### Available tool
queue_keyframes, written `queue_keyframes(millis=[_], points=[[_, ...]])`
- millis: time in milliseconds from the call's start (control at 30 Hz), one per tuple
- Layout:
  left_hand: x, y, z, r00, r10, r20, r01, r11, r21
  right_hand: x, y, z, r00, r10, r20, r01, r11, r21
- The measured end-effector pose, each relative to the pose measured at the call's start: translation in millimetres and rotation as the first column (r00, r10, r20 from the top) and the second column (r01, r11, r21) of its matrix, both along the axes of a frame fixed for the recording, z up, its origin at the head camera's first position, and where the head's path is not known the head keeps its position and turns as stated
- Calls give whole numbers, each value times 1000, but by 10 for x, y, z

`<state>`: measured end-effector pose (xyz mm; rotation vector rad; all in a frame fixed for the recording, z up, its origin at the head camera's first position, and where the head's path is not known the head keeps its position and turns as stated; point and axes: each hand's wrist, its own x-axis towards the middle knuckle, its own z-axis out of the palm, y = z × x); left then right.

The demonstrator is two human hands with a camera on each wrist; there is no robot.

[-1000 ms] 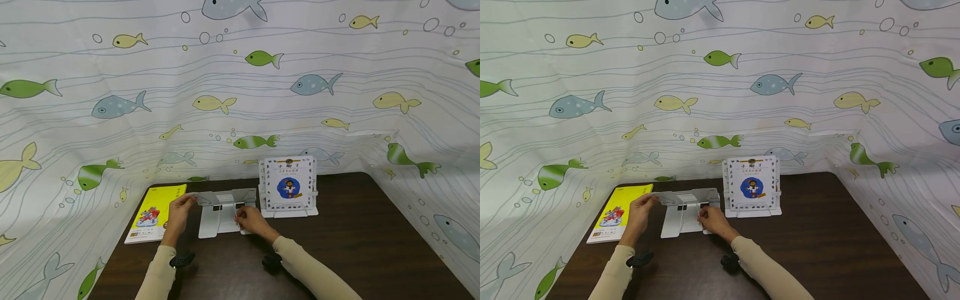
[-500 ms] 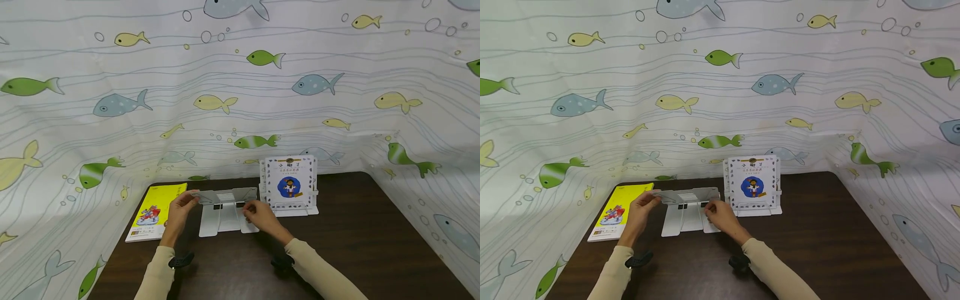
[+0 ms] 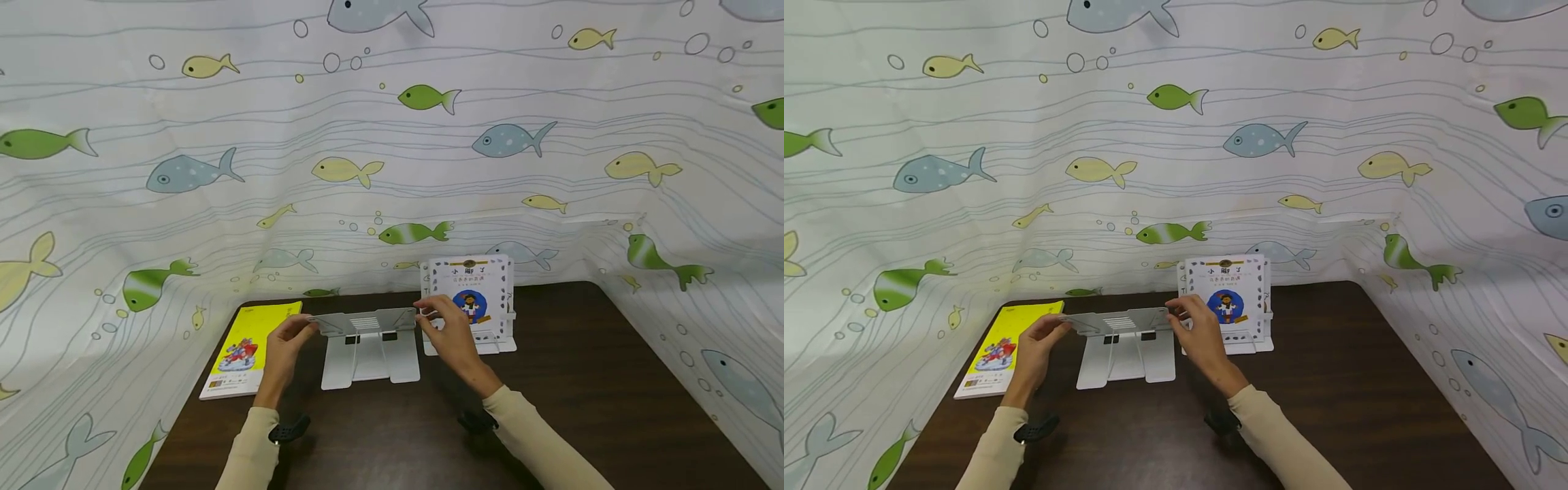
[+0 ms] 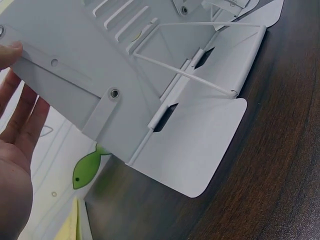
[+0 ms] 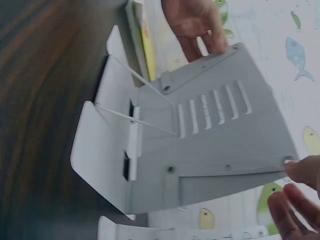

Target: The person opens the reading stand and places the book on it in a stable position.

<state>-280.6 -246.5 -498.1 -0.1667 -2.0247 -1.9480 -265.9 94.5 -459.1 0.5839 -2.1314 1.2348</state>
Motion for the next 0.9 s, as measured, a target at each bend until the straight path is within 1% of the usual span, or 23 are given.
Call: queue_keyframes(millis=[67, 167, 367, 500, 633, 700, 900], points=[[-6, -3, -18, 1000, 1, -8, -1, 1000, 12, -23, -22, -32, 1000, -1, -30, 1, 1000, -7], [-17, -5, -35, 1000, -3, -27, 4, 1000, 15, -48, -52, -62, 999, -13, -49, 12, 999, -31], [-12, 3, -49, 998, 5, -64, -3, 999, 32, -110, -106, -82, 999, -37, -13, 37, 999, -37], [11, -2, -55, 997, 35, -65, -32, 998, 49, -145, -138, -70, 999, -38, 2, 38, 999, -34], [66, -10, -50, 997, 49, -61, -45, 996, 74, -209, -162, -48, 1000, -31, -6, 31, 999, -28], [106, -10, -46, 997, 44, -62, -38, 996, 85, -255, -170, -38, 1000, -26, -7, 26, 999, -23], [257, 10, -38, 996, 33, -81, -28, 998, 60, -419, -190, 0, 1000, -28, 11, 28, 1000, 13]])
